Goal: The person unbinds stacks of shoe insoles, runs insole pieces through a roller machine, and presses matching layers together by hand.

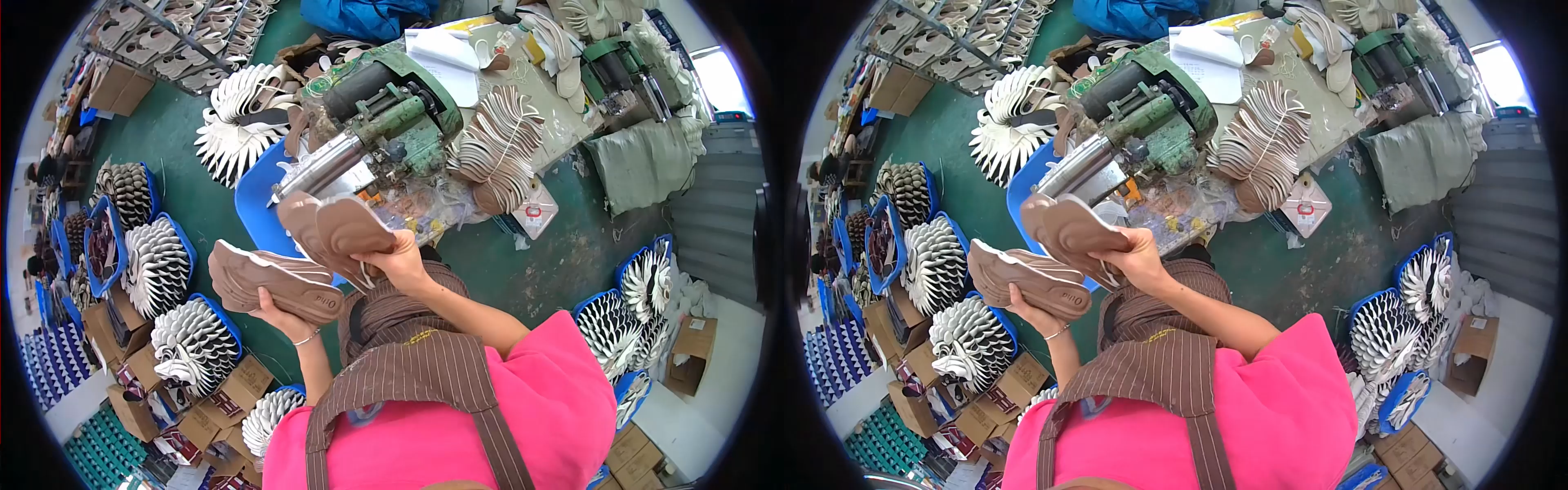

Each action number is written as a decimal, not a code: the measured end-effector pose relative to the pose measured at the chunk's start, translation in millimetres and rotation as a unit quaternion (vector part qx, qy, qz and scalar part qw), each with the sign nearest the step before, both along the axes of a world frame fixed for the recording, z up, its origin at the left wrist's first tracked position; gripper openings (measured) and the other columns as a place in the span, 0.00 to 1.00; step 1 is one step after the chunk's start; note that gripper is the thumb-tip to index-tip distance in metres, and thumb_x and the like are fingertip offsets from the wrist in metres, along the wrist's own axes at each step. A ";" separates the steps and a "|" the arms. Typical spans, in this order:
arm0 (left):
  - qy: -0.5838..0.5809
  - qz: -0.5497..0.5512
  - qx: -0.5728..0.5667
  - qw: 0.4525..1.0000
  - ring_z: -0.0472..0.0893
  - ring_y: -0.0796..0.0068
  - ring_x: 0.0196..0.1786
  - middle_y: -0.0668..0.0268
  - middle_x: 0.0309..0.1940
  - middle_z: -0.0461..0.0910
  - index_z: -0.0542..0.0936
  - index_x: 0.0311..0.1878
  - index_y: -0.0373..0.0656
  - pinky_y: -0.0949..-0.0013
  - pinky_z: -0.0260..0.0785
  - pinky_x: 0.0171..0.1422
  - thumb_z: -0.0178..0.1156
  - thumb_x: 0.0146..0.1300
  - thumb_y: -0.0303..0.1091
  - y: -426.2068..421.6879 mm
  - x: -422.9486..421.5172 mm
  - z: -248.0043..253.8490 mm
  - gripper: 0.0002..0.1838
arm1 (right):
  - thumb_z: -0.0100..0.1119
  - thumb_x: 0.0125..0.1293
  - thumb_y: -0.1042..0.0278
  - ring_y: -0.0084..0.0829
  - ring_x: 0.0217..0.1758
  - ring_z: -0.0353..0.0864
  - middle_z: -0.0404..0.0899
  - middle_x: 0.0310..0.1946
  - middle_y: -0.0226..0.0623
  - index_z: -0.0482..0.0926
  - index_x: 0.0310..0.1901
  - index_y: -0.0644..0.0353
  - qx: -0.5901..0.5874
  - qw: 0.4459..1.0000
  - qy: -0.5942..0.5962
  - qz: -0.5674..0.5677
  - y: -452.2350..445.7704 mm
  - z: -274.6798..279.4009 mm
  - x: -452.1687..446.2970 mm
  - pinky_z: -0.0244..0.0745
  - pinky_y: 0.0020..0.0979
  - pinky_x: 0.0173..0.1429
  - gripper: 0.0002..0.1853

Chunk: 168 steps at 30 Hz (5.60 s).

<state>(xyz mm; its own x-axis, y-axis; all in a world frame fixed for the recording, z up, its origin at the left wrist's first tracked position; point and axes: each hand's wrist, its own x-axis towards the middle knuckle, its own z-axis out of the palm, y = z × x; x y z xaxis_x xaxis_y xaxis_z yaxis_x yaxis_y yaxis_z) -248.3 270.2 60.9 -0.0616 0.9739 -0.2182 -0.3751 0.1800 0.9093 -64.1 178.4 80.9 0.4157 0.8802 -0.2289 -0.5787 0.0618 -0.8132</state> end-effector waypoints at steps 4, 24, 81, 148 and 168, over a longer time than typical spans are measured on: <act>-0.064 -0.019 -0.038 0.997 0.73 0.61 0.59 0.56 0.59 0.69 0.62 0.65 0.41 0.57 0.68 0.63 0.49 0.64 0.52 7.5 -22.2 -1.3 0.32 | 0.62 0.55 0.84 0.15 0.36 0.77 0.84 0.35 0.28 0.82 0.43 0.68 -0.017 0.999 -0.019 -0.042 -6.5 -58.8 -21.7 0.74 0.21 0.40 0.13; -0.045 -0.018 -0.109 0.993 0.71 0.58 0.61 0.56 0.60 0.69 0.62 0.65 0.37 0.57 0.63 0.67 0.49 0.64 0.52 15.9 -65.5 -14.4 0.33 | 0.66 0.59 0.67 0.13 0.19 0.67 0.74 0.17 0.25 0.80 0.30 0.65 -0.102 0.984 -0.140 -0.040 59.2 -68.3 -19.3 0.60 0.22 0.21 0.10; 0.053 0.086 0.073 0.992 0.62 0.63 0.66 0.53 0.64 0.58 0.47 0.69 0.37 0.62 0.55 0.70 0.73 0.50 0.32 3.6 -37.3 -12.7 0.51 | 0.68 0.52 0.77 0.24 0.40 0.80 0.82 0.39 0.39 0.73 0.49 0.67 -0.046 0.925 -0.330 0.181 91.4 22.9 -96.9 0.75 0.27 0.48 0.22; 0.119 -0.080 0.034 0.989 0.65 0.64 0.63 0.55 0.62 0.61 0.44 0.69 0.39 0.63 0.60 0.67 0.75 0.42 0.24 -16.4 -15.0 -16.4 0.57 | 0.64 0.62 0.60 0.23 0.42 0.79 0.81 0.40 0.36 0.75 0.53 0.64 -0.095 0.971 -0.157 0.154 45.1 -11.1 -48.7 0.77 0.28 0.47 0.22; -0.043 -0.072 -0.054 0.995 0.76 0.67 0.53 0.58 0.52 0.73 0.64 0.60 0.34 0.63 0.71 0.59 0.61 0.56 0.28 4.3 -39.7 -32.9 0.29 | 0.55 0.66 0.79 0.20 0.46 0.75 0.79 0.42 0.32 0.75 0.48 0.70 -0.087 0.957 -0.242 -0.135 4.2 -93.6 -20.7 0.70 0.23 0.53 0.10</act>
<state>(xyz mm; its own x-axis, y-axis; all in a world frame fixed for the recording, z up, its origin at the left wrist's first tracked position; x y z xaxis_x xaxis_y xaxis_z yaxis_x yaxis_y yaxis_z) -288.0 274.5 27.9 0.1013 0.9416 -0.3210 -0.4138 0.3333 0.8471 -84.8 182.6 -12.6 0.7172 0.6915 -0.0862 -0.1147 -0.0049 -0.9934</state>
